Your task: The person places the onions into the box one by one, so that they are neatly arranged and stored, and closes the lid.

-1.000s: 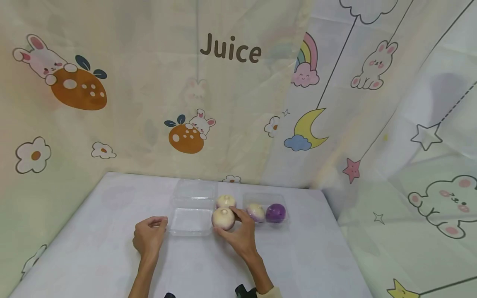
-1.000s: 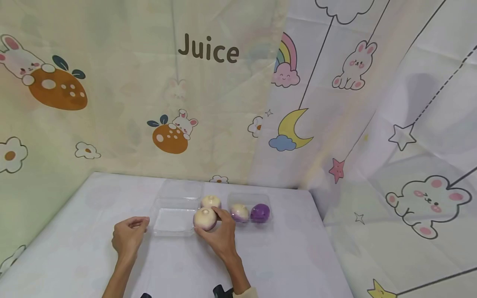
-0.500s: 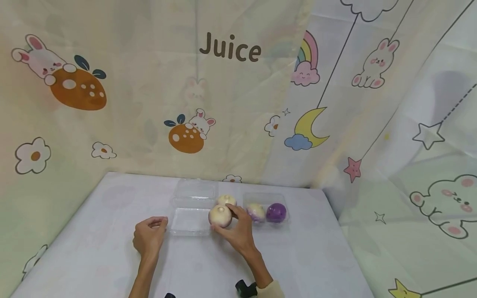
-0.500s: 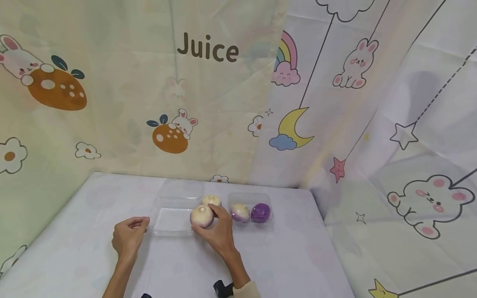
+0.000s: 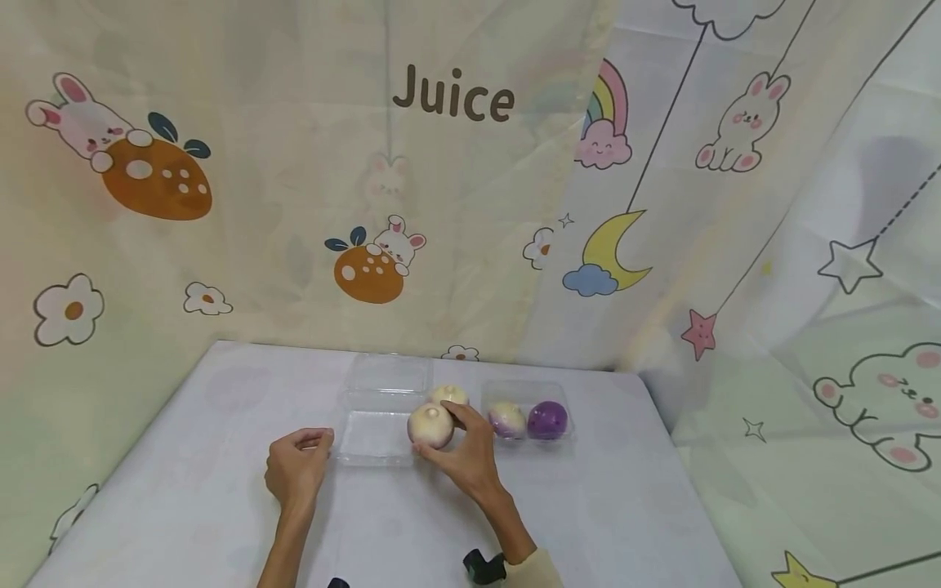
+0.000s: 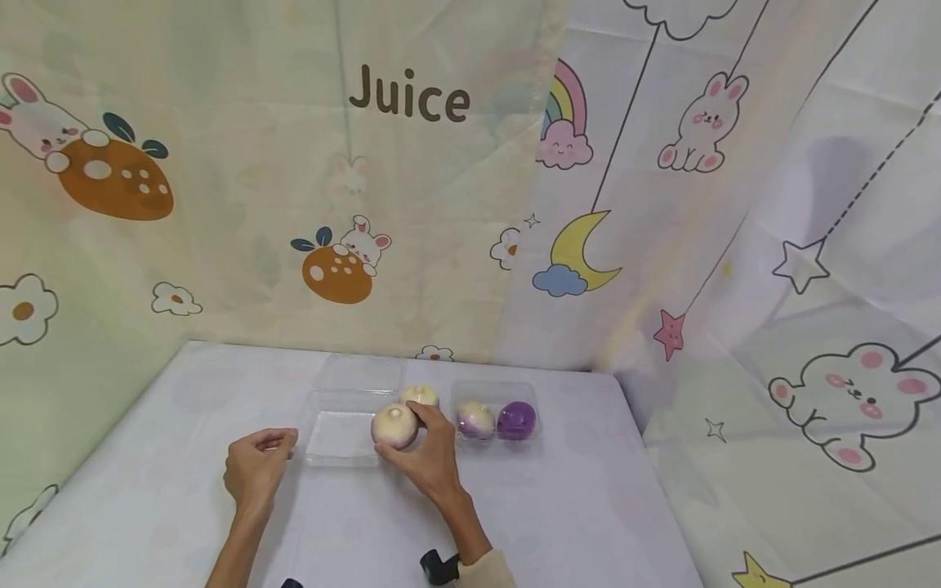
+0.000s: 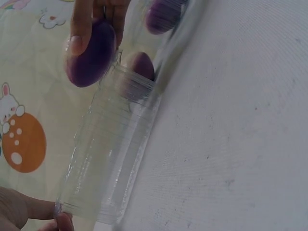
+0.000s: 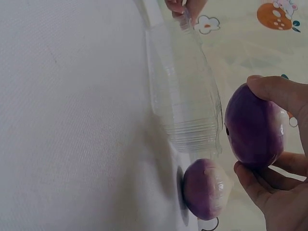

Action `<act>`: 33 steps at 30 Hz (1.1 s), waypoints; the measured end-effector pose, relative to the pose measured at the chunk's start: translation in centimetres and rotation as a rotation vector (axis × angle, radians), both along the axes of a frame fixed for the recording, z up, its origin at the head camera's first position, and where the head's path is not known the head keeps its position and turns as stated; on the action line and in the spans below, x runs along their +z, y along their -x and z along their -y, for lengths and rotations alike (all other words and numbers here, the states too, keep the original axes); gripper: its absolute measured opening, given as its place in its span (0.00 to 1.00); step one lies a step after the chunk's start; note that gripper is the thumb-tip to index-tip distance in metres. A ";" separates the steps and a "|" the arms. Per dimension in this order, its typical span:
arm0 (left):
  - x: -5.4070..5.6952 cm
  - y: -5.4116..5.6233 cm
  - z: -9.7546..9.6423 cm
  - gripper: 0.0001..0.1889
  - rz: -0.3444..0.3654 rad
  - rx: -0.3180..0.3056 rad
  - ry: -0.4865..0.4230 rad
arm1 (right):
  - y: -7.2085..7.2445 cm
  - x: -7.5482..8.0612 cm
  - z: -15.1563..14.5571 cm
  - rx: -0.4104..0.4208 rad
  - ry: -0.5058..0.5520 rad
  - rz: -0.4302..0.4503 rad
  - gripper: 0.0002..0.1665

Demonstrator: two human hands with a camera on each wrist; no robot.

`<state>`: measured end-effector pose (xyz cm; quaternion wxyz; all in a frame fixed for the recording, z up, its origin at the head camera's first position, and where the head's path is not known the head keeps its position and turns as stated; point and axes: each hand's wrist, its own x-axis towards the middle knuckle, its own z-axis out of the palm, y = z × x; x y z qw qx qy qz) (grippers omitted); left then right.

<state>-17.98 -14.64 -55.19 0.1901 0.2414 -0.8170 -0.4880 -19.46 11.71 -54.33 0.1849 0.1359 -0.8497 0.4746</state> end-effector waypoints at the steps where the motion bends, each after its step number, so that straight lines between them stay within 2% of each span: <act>1: 0.0 0.0 0.0 0.10 -0.002 0.002 0.001 | 0.0 0.0 0.1 0.001 0.002 0.003 0.43; 20: 0.1 0.4 0.1 0.09 -0.023 0.004 0.008 | 0.6 0.5 1.1 0.044 0.012 0.009 0.42; 25: 0.0 0.4 0.1 0.09 -0.014 0.007 0.008 | 0.6 0.4 1.3 0.049 0.016 0.038 0.43; 33: -0.1 0.1 0.2 0.10 0.003 0.004 0.012 | 0.3 0.3 1.9 0.070 0.023 0.036 0.43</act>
